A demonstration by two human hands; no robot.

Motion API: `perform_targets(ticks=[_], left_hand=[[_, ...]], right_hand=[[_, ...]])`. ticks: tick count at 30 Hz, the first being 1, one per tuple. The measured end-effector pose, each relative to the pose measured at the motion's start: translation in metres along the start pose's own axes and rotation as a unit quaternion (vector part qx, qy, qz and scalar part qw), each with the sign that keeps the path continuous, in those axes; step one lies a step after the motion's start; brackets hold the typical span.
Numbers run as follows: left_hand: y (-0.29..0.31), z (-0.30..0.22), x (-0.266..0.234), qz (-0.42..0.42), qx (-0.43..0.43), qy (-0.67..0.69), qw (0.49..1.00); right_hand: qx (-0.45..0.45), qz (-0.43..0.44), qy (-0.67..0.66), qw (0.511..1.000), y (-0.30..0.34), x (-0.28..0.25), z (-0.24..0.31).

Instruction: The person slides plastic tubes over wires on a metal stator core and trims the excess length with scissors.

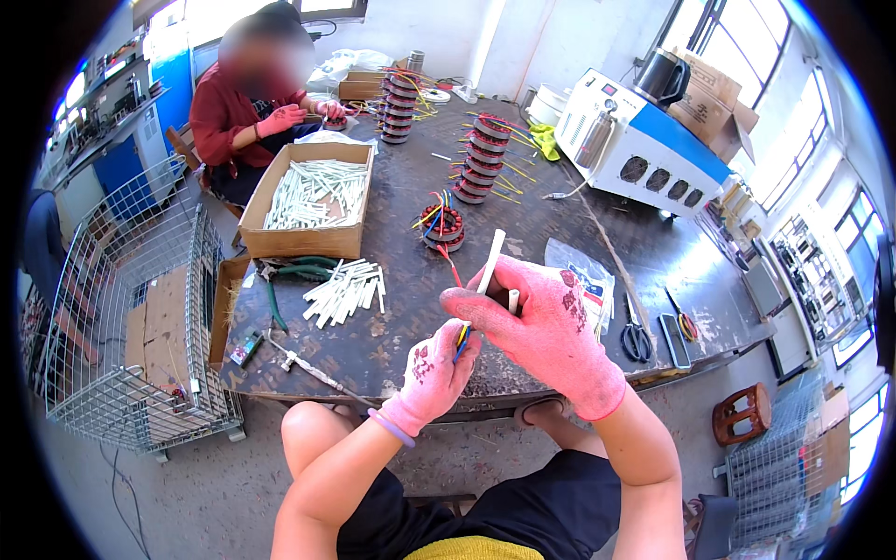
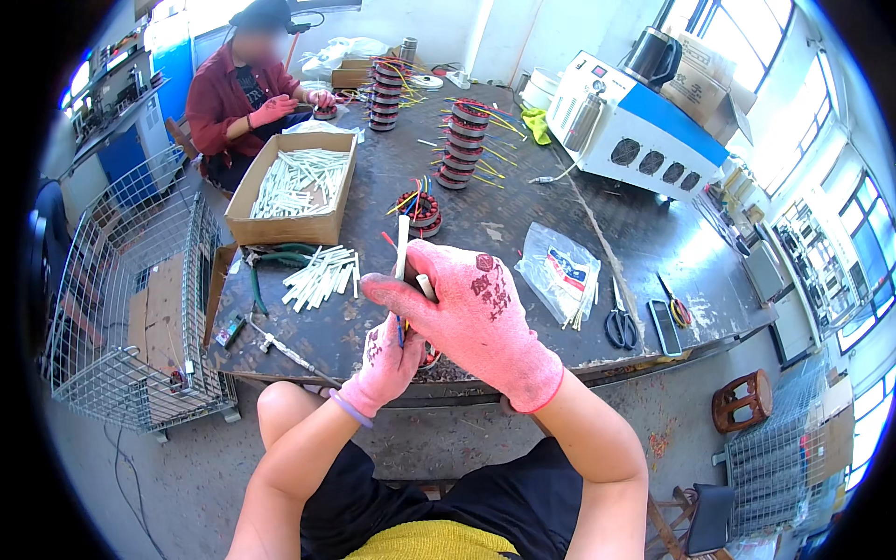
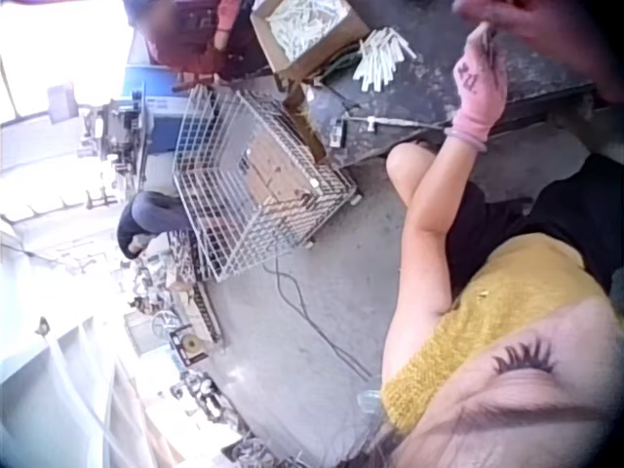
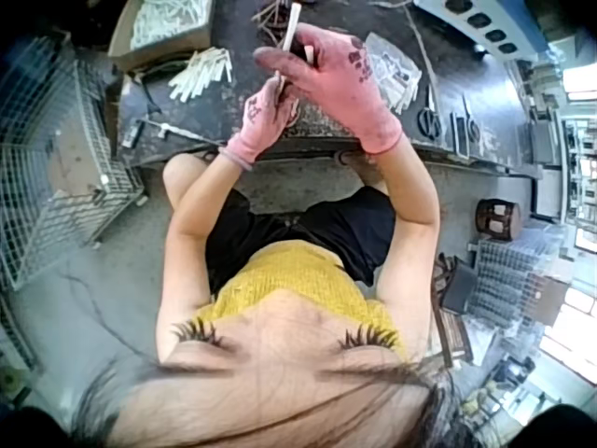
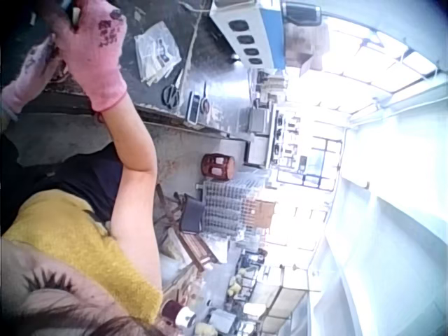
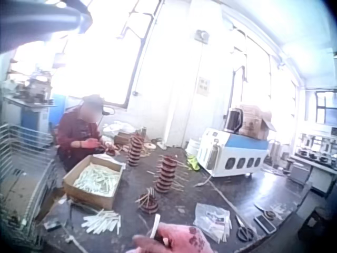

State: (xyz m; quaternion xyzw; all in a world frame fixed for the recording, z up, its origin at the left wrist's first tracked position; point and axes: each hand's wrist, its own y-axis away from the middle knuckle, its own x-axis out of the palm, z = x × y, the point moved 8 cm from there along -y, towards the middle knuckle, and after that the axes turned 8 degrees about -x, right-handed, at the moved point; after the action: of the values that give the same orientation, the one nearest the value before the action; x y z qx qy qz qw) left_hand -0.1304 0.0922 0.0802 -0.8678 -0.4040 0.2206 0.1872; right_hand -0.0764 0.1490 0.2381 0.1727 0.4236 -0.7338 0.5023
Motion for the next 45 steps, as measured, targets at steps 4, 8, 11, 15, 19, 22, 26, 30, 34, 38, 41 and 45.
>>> perform_targets(ticks=[4,8,11,15,19,22,26,30,34,38,41,45], left_hand=[[-0.002,-0.003,-0.002,0.0,-0.005,-0.011,1.0],[0.003,0.008,-0.002,0.009,0.012,-0.048,0.999],[-0.002,-0.008,-0.006,-0.024,0.038,0.017,0.999],[-0.002,-0.006,0.0,0.012,0.065,-0.021,0.998],[-0.005,-0.003,-0.004,0.063,-0.044,0.036,0.996],[-0.012,0.003,-0.01,0.142,-0.14,0.091,0.976],[-0.007,0.009,-0.015,0.148,-0.192,0.256,0.936],[-0.007,0.007,-0.014,0.125,-0.116,0.22,0.961],[-0.017,-0.016,0.001,0.152,-0.035,0.102,0.983],[-0.023,-0.007,-0.001,0.096,-0.059,0.091,0.989],[-0.027,-0.006,0.013,0.084,-0.117,0.16,0.977],[-0.033,-0.001,0.018,0.101,-0.144,0.149,0.973]], right_hand=[[-0.006,0.016,0.041,0.999,0.001,-0.001,0.003],[-0.049,0.033,0.067,0.996,0.003,0.006,0.009],[-0.094,0.046,0.054,0.993,0.01,0.013,0.003],[-0.128,0.06,0.036,0.989,0.03,0.032,-0.013],[0.017,0.061,0.007,0.998,0.046,0.037,-0.046],[0.051,0.008,-0.011,0.999,0.054,0.028,-0.066],[0.052,0.059,0.017,0.997,0.065,0.041,-0.083],[0.043,0.084,0.021,0.995,0.082,0.069,-0.107],[0.057,0.103,0.024,0.993,0.091,0.081,-0.127],[0.04,0.062,-0.011,0.997,0.087,0.077,-0.124],[0.043,0.056,0.01,0.997,0.096,0.088,-0.144],[0.067,0.068,0.005,0.995,0.101,0.101,-0.163]])
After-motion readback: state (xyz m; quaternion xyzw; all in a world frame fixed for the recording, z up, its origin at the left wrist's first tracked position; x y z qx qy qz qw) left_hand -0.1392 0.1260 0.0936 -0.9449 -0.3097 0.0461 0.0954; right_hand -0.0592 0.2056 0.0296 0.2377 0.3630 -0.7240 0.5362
